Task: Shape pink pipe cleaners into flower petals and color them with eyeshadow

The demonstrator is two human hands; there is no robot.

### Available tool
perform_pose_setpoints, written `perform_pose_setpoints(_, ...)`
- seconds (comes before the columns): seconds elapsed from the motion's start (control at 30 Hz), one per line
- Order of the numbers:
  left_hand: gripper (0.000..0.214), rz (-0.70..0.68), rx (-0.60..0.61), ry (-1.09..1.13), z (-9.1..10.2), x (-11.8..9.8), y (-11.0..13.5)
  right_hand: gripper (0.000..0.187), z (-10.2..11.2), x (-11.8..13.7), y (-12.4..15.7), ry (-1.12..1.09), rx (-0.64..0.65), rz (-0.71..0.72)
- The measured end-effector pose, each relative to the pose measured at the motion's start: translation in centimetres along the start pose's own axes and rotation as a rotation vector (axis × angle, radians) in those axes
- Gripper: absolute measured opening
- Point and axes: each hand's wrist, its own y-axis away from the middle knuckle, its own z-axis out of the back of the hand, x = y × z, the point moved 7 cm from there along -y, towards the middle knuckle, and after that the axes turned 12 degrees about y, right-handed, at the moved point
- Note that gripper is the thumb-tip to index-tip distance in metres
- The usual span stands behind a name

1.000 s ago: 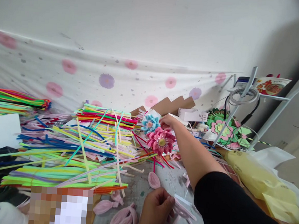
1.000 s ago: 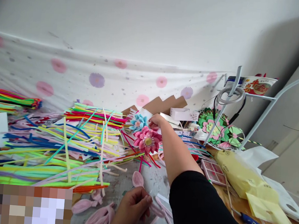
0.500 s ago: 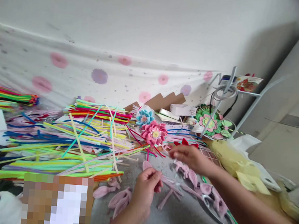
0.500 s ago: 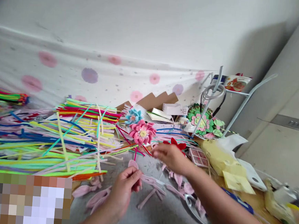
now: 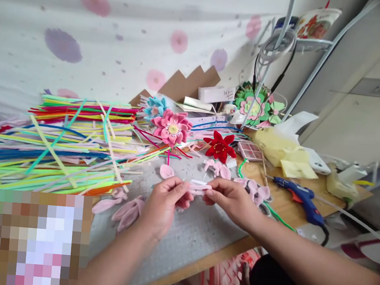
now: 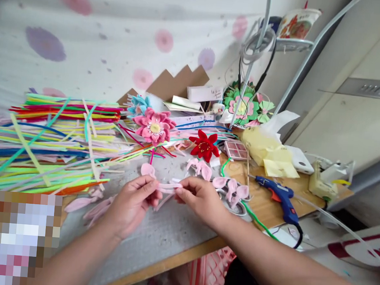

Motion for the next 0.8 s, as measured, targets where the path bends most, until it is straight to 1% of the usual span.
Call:
perform_pose_setpoints(0.07,0.020,0.013,-0.003,-0.035,-0.1,0.2,0.1,0.019,0.8,0.4,0.2,0.049,-0.093,0.111)
perform_pose_setpoints(0.17,0.023,0.018,-0.018,-0.064,0.1,0.5,0.0,0.025,1.7,1.8,0.7,0.216,-0.241,0.322)
perform_pose_setpoints(0.23,0.023,0.024,-0.028,-0.051,0.2,0.6,0.0,0.023,1.7,2.8,1.0,0.362,-0.266,0.438)
perform_pose_setpoints(0.3,0.022,0.034,-0.032,-0.027,0.3,0.7,-0.1,0.021,1.6,3.4,1.2,0.454,-0.280,0.505)
perform_pose_setpoints(0.4,0.022,0.057,-0.030,0.019,0.2,0.8,-0.1,0.022,1.6,3.9,1.5,0.532,-0.322,0.558)
perform_pose_setpoints(0.5,0.022,0.075,-0.025,0.042,0.1,0.8,-0.1,0.018,1.6,4.0,1.6,0.616,-0.357,0.582)
perform_pose_setpoints(0.7,0.022,0.050,-0.028,0.015,0.3,0.6,0.0,0.010,1.5,4.3,1.7,0.714,-0.396,0.625)
perform_pose_setpoints(0.8,0.022,0.045,-0.045,-0.009,0.4,0.6,0.1,0.008,1.4,4.4,1.8,0.754,-0.391,0.658)
